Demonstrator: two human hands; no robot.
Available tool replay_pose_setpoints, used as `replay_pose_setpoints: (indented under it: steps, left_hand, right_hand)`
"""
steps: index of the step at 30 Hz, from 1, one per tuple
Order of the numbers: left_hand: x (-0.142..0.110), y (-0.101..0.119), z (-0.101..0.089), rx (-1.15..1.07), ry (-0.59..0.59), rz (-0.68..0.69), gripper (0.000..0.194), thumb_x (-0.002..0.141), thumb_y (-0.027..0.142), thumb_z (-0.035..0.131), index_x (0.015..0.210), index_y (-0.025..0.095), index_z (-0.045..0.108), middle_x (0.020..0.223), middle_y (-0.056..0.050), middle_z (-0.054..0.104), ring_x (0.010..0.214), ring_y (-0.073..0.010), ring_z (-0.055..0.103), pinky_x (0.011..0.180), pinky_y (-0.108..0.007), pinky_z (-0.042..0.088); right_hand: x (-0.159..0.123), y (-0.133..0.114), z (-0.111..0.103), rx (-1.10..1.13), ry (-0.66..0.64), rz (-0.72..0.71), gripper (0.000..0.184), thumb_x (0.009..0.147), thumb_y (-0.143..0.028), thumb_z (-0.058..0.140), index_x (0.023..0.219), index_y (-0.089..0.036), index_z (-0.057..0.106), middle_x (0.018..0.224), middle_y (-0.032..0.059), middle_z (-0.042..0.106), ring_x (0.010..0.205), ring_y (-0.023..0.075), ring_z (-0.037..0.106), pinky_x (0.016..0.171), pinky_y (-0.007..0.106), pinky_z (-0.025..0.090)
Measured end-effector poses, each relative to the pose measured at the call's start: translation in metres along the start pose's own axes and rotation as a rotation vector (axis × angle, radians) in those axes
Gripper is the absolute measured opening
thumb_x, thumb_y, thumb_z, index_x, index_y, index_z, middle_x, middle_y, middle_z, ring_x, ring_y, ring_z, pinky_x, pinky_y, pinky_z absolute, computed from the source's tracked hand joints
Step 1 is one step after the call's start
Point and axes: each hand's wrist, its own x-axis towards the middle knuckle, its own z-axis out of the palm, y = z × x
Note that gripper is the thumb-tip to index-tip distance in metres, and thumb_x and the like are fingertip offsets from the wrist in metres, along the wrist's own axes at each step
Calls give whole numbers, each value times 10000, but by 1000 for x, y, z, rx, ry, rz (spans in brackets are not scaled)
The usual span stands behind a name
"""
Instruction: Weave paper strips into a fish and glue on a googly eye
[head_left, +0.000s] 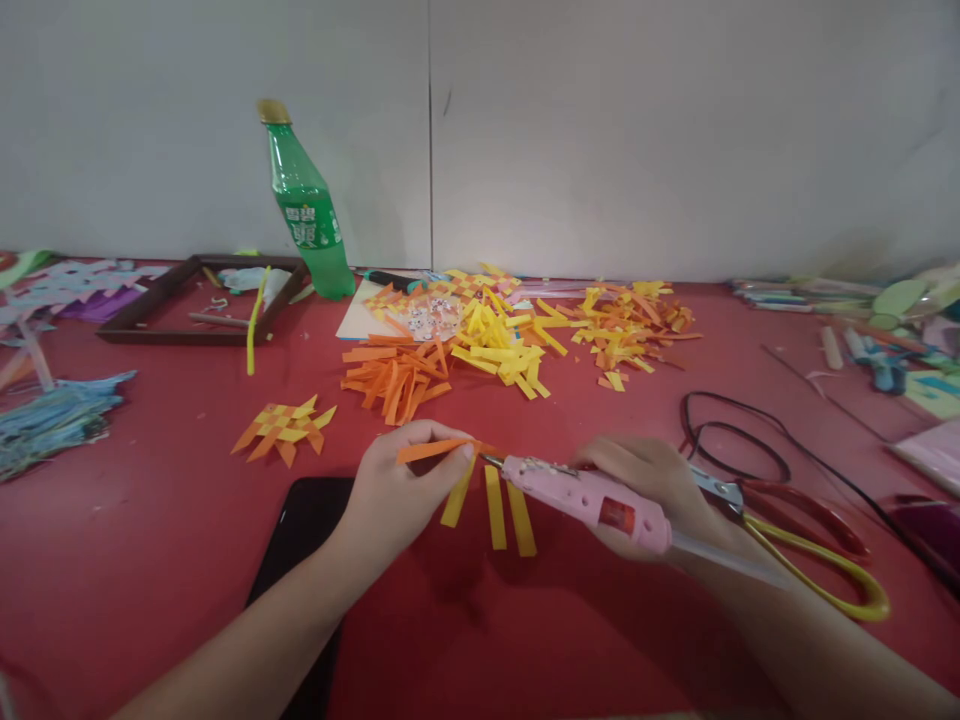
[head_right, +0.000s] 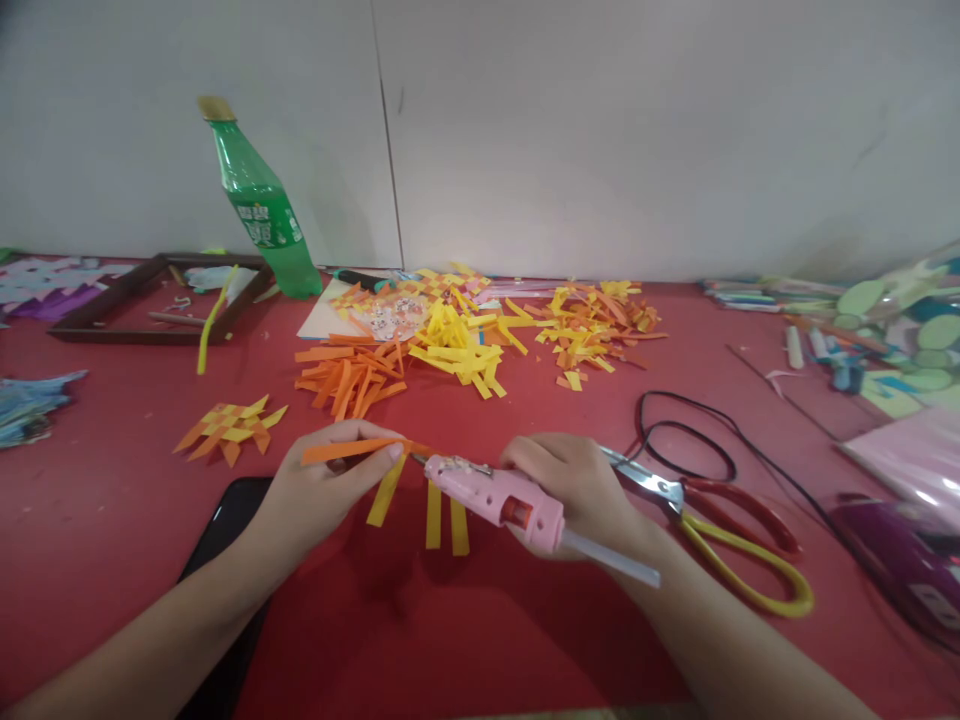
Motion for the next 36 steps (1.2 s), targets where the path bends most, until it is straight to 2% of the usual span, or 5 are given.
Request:
replay_pose_setpoints:
  steps: [5,18,26,36]
  left_hand:
    - [0,0,1,5,-14,-11,100,761,291,694,710,213,730,686,-16,724,644,-179,646,588,-261,476]
    - [-3,-2,0,58,-20,33,72,775,274,694,743,227,739,746,-22,749,724,-205,678,678,-286,506]
    - [-3,-3,0,75,-6,42,72,781,270,683,751,224,731,752,-21,747,722,-201,678,697,-285,513]
    - [-5,-1,2,49,-39,50,57,785,249,683,762,224,728,772,-24,758,750,-203,695,693,-274,518]
  right_hand:
    - [2,-3,-1,-1,8,20,32,722,-211,496,753,-217,499,544,-30,560,444,112,467,447,246,278]
    - [1,-2,-1,-53,38,42,18,738,-203,502,729,-217,497,517,-31,568,419,107,467,429,233,276]
    - [3,-4,-4,-56,30,28,36,714,-227,490,696,-226,459,475,-52,482,397,100,397,417,238,238]
    - [-3,-3,-1,-76,50,88,34,731,-229,516,699,-218,509,490,-23,544,403,118,462,435,253,245]
